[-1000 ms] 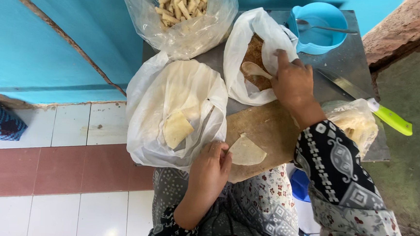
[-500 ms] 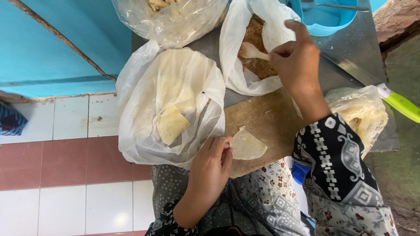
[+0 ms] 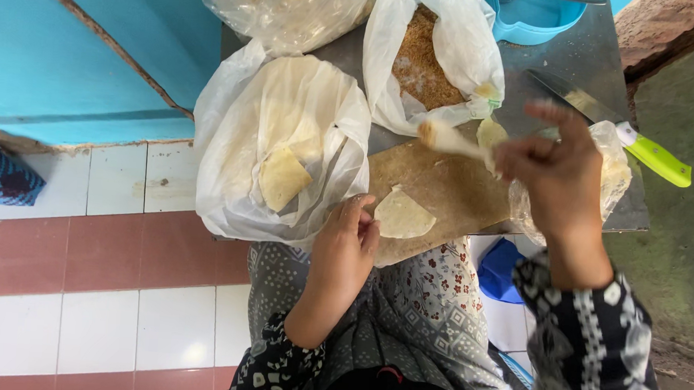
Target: The person sits on the floor with a cutting board on their lap, spooning filling from a plastic bag onto thin pastry wrappers, folding and rolling the wrappers around the filling, and placing the finished rolls into a plastic bag. They repeat this wrapping cycle for multiple wrappers, occasionally repositioning the board and wrappers.
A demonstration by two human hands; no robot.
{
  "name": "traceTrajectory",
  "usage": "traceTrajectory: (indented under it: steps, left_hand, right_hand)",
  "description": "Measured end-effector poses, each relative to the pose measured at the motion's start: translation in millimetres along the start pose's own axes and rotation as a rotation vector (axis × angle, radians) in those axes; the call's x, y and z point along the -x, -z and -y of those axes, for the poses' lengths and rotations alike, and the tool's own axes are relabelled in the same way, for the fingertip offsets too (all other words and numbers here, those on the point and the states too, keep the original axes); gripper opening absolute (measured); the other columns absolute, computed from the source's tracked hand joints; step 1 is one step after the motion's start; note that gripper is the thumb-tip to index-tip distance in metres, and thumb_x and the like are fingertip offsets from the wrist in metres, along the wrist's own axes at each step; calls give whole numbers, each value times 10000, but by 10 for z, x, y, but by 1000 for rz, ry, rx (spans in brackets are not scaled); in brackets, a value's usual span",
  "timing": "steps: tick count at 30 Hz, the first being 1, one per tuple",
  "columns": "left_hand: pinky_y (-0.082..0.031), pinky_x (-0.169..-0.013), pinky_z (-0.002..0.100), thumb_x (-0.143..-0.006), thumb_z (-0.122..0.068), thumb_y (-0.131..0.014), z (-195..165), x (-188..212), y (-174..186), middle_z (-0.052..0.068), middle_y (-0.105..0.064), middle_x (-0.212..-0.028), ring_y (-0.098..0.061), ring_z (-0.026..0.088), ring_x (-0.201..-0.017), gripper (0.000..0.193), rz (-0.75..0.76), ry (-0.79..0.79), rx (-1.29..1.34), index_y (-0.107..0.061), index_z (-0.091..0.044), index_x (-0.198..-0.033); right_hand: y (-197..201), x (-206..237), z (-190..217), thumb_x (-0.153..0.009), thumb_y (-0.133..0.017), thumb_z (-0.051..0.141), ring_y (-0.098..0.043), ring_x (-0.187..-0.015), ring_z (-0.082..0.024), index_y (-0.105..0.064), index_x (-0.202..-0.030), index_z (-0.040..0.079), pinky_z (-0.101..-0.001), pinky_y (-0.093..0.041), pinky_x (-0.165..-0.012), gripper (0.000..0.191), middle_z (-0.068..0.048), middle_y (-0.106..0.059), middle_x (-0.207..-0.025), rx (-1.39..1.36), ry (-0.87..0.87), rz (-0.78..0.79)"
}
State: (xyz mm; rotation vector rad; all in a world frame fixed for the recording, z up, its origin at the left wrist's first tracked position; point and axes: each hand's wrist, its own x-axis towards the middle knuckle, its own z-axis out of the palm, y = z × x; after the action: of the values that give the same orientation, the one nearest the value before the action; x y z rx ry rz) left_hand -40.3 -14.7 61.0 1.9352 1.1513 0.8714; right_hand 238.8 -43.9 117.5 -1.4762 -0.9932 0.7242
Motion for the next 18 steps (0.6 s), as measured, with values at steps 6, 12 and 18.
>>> traceTrajectory:
  steps: [6,12,18]
  left_hand:
    - [-594,-723,322,-911,12,-683,21,112,-60,108,-674,-979,-713,221,-814,411,-15,6,161,-573,-26,-1304]
    - [-609,-728,297,-928,-2,-684,34,170,-108,96,-694,-1019,-724,181,-843,435,-48,55,255,-572,-31,-1347]
    - [-591,-707,287,-927,-10,-701,98,233,-85,88,-697,-995,-709,169,-810,436,-91,64,283,-582,-37,-1346]
  right_hand:
    - [-196,857,111,-900,-704,-61,-726,-890,-173,-452,-1429,-76,-277,-598,-781,586,-162,-746,-978,178,-63,44]
    - [-405,1202,132,-879,-724,-76,-764,-899,-243,-525,-1360,-71,-320,-606,-747,520,-179,-757,-1030,676,401,130]
    - [-458,1269,296,-790,-673,38,-723,-960,-317,-524,-1315,-90,-403,-596,-785,561,-235,-724,-1101,1065,1030,490]
